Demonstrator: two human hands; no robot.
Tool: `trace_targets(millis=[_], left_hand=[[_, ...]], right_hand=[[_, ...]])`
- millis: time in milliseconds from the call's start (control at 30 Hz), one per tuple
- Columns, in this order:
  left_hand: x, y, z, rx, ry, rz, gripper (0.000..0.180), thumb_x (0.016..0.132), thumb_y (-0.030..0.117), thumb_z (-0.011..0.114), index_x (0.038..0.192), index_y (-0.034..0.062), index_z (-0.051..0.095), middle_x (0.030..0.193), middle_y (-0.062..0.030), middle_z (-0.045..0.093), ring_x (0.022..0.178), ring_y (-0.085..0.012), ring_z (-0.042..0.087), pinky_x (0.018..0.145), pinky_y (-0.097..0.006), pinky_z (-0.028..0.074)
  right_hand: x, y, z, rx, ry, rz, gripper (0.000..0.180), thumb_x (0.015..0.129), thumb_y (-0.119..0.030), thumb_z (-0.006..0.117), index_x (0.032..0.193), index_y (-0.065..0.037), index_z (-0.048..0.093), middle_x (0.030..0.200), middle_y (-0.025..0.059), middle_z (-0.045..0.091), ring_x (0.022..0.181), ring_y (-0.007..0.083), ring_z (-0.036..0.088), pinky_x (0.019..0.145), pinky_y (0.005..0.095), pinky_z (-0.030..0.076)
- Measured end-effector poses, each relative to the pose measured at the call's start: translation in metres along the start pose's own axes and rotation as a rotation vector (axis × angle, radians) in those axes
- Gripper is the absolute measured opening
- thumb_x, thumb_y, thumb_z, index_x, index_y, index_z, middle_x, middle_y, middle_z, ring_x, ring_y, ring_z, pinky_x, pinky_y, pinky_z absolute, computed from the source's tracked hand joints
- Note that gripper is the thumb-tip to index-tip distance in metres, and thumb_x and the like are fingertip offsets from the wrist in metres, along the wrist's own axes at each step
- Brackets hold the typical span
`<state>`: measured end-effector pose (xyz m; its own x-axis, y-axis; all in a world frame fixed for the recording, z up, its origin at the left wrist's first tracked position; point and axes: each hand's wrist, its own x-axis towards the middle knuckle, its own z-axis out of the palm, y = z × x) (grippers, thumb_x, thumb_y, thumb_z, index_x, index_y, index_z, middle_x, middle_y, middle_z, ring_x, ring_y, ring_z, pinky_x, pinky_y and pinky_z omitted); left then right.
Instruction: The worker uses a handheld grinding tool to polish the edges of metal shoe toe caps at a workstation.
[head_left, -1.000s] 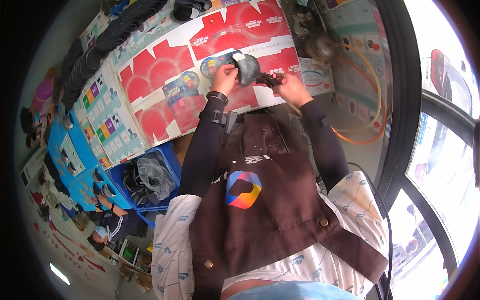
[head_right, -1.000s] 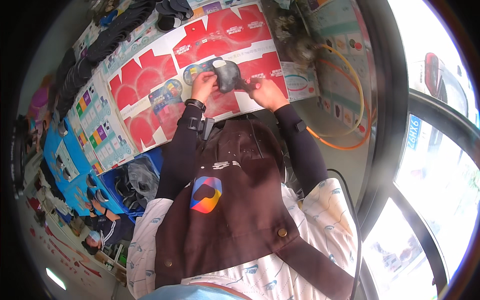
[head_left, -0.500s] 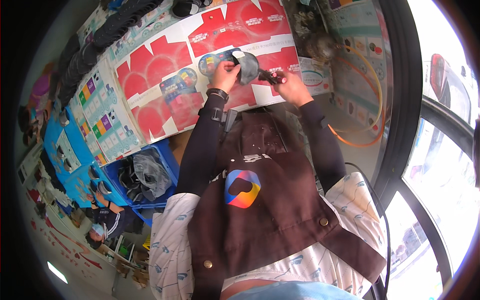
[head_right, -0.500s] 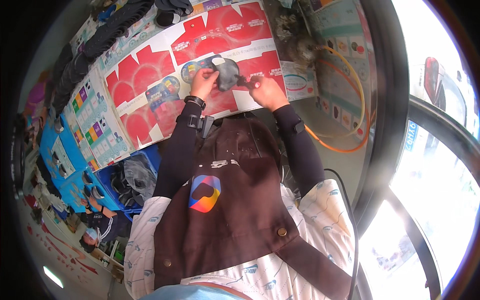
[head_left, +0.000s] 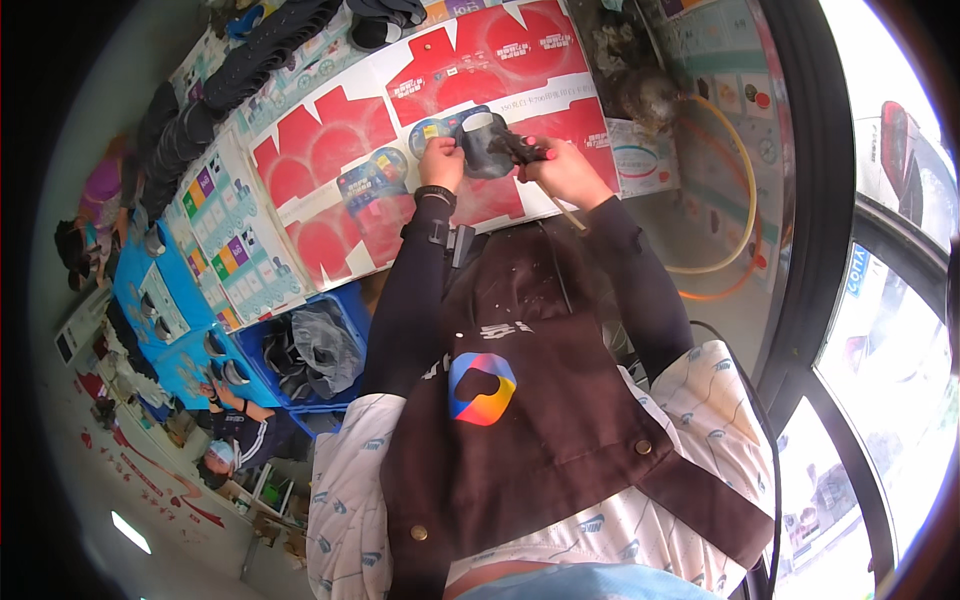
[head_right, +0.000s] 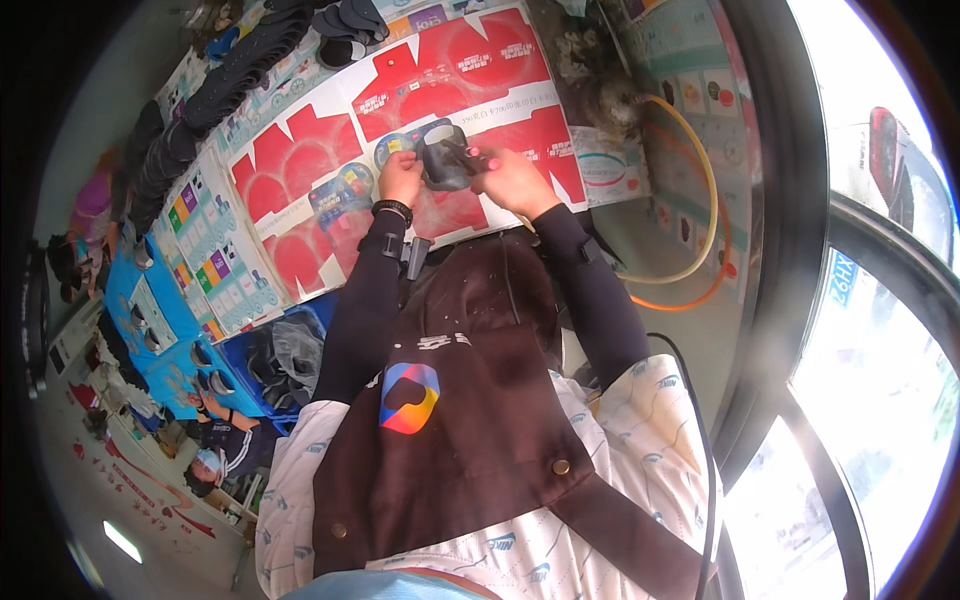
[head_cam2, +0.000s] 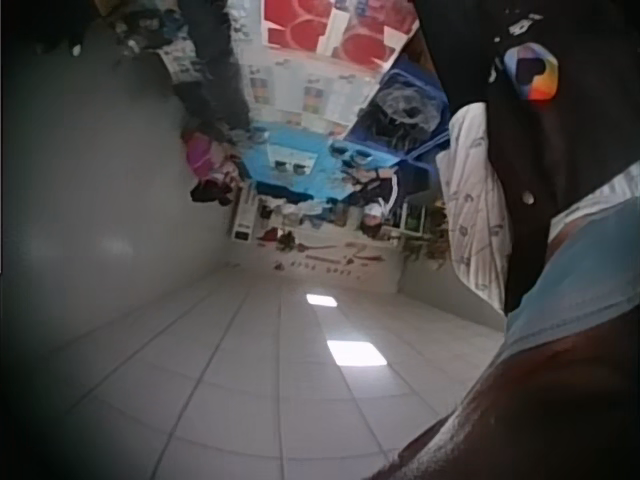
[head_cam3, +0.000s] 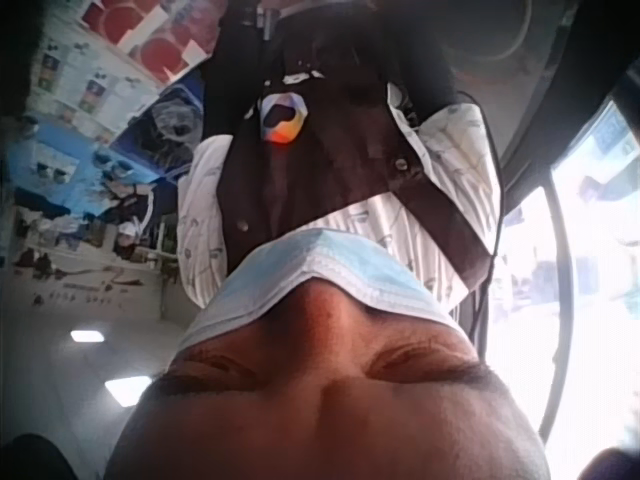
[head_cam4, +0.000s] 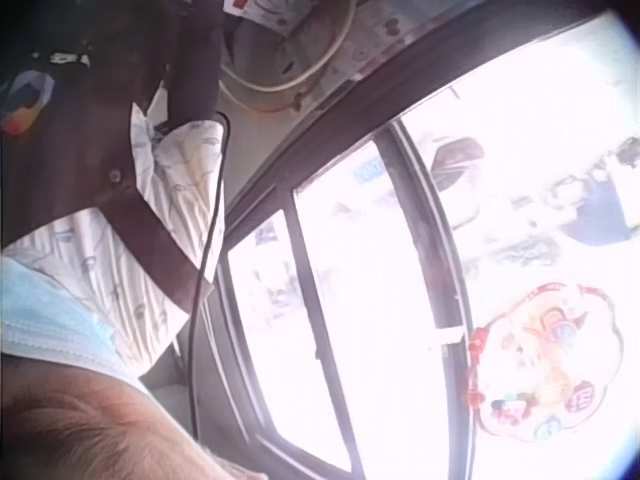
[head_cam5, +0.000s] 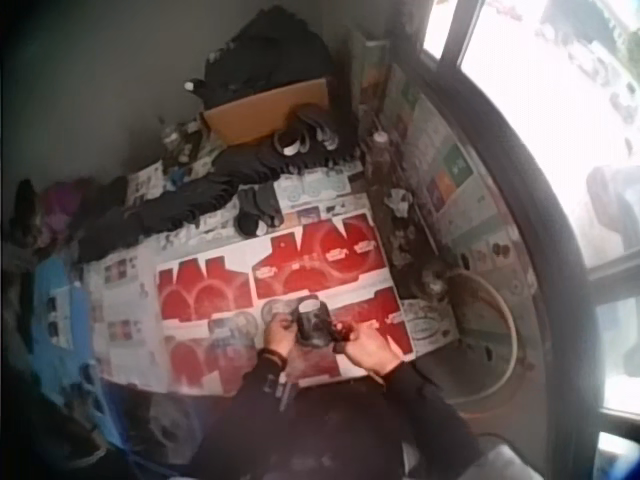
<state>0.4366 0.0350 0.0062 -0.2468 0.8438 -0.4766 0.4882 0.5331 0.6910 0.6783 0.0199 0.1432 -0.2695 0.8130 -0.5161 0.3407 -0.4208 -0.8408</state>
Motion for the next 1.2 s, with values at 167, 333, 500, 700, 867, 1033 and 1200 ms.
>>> trace_targets(millis=[167,333,500,700,867,1033,1200], left_hand=[[0.001,-0.005,-0.007,-0.241,-0.163,-0.097,0.026,0.093,0.011,0.061,0.116,-0.0022,0.059,0.103,-0.0142,0.068,0.084,-0.0226,0.07,0.071,-0.034,0.059],[-0.007,0.002,-0.015,-0.413,-0.234,-0.193,0.029,0.095,0.013,0.057,0.12,-0.0025,0.057,0.104,-0.0137,0.067,0.087,-0.0217,0.069,0.071,-0.034,0.058],[-0.004,-0.003,-0.017,-0.429,-0.238,-0.228,0.028,0.096,0.012,0.054,0.12,0.0,0.057,0.105,-0.0122,0.068,0.089,-0.0212,0.069,0.071,-0.033,0.057],[0.008,-0.022,-0.025,-0.433,-0.22,-0.173,0.025,0.096,0.01,0.053,0.119,0.0022,0.059,0.109,-0.0116,0.069,0.088,-0.0204,0.068,0.071,-0.032,0.056],[0.011,-0.027,-0.047,-0.421,-0.144,-0.172,0.025,0.096,0.011,0.054,0.118,0.0025,0.061,0.108,-0.0112,0.07,0.086,-0.0182,0.067,0.071,-0.029,0.055],[0.009,-0.025,-0.061,-0.398,-0.103,-0.229,0.023,0.096,0.012,0.054,0.115,0.0037,0.063,0.103,-0.008,0.072,0.081,-0.0133,0.065,0.068,-0.026,0.052],[0.005,-0.02,-0.059,-0.374,-0.127,-0.226,0.024,0.095,0.015,0.057,0.115,0.0046,0.064,0.103,-0.0069,0.071,0.079,-0.0121,0.064,0.067,-0.025,0.05]], right_hand=[[0.015,-0.007,0.018,-0.122,0.103,0.049,0.035,0.083,-0.022,0.053,0.111,-0.007,0.068,0.095,0.0277,0.067,0.096,0.0478,0.062,0.085,0.051,0.049],[0.021,-0.005,0.016,-0.183,0.192,0.093,0.04,0.078,-0.016,0.065,0.116,0.0,0.065,0.093,0.0197,0.071,0.089,0.0278,0.07,0.08,0.0358,0.051],[0.029,-0.003,0.009,-0.174,0.236,0.092,0.035,0.079,-0.022,0.055,0.106,-0.004,0.07,0.095,0.0277,0.067,0.095,0.0462,0.063,0.084,0.0487,0.05],[0.036,-0.006,0.005,-0.177,0.04,0.106,0.035,0.074,-0.02,0.058,0.102,-0.002,0.069,0.093,0.0274,0.067,0.092,0.0442,0.064,0.079,0.0465,0.05],[0.037,-0.011,-0.002,-0.202,-0.104,0.041,0.033,0.075,-0.022,0.06,0.101,-0.003,0.068,0.094,0.0248,0.068,0.09,0.0425,0.064,0.079,0.0458,0.05],[0.037,-0.018,-0.007,-0.251,-0.038,-0.014,0.033,0.078,-0.023,0.058,0.103,-0.003,0.068,0.096,0.025,0.067,0.09,0.0426,0.064,0.08,0.0458,0.05],[0.032,-0.023,-0.013,-0.299,-0.179,0.003,0.033,0.081,-0.022,0.056,0.106,-0.004,0.067,0.097,0.0249,0.067,0.092,0.0437,0.063,0.081,0.0462,0.05]])
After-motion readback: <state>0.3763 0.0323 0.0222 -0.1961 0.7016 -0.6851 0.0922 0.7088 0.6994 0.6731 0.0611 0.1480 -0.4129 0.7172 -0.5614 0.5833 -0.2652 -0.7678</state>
